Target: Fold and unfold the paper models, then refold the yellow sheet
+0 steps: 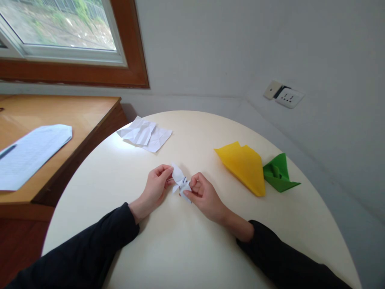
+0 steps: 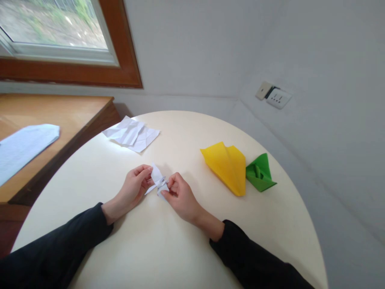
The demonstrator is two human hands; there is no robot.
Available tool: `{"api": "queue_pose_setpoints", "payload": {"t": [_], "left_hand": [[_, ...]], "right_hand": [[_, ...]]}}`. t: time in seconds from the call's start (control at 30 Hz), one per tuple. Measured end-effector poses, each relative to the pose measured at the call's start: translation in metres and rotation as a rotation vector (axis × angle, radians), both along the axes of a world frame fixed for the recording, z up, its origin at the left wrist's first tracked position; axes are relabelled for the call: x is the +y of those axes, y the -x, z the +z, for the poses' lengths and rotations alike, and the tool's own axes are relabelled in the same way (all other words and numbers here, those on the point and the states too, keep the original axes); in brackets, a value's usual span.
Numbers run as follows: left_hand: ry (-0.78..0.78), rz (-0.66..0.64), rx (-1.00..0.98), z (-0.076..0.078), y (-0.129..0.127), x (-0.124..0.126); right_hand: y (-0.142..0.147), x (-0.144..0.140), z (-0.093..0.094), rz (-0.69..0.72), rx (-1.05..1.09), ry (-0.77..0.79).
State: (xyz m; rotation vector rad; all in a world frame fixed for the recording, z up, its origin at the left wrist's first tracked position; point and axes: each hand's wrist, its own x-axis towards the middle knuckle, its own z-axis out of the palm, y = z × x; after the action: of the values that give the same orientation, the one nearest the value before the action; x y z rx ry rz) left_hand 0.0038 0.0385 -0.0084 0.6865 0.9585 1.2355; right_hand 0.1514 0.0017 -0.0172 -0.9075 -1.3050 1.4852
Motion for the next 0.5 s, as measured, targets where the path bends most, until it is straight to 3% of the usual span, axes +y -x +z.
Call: {"api": "queue_pose_setpoints", "payload": {"t": [0.5], "left_hand": [[0.035,-0.017,-0.019,0.0016,0.0011,0.0016]], "right_hand": [[-0.0014,0.0002,0.0026,-0.001,-0.033,0.01]]}}
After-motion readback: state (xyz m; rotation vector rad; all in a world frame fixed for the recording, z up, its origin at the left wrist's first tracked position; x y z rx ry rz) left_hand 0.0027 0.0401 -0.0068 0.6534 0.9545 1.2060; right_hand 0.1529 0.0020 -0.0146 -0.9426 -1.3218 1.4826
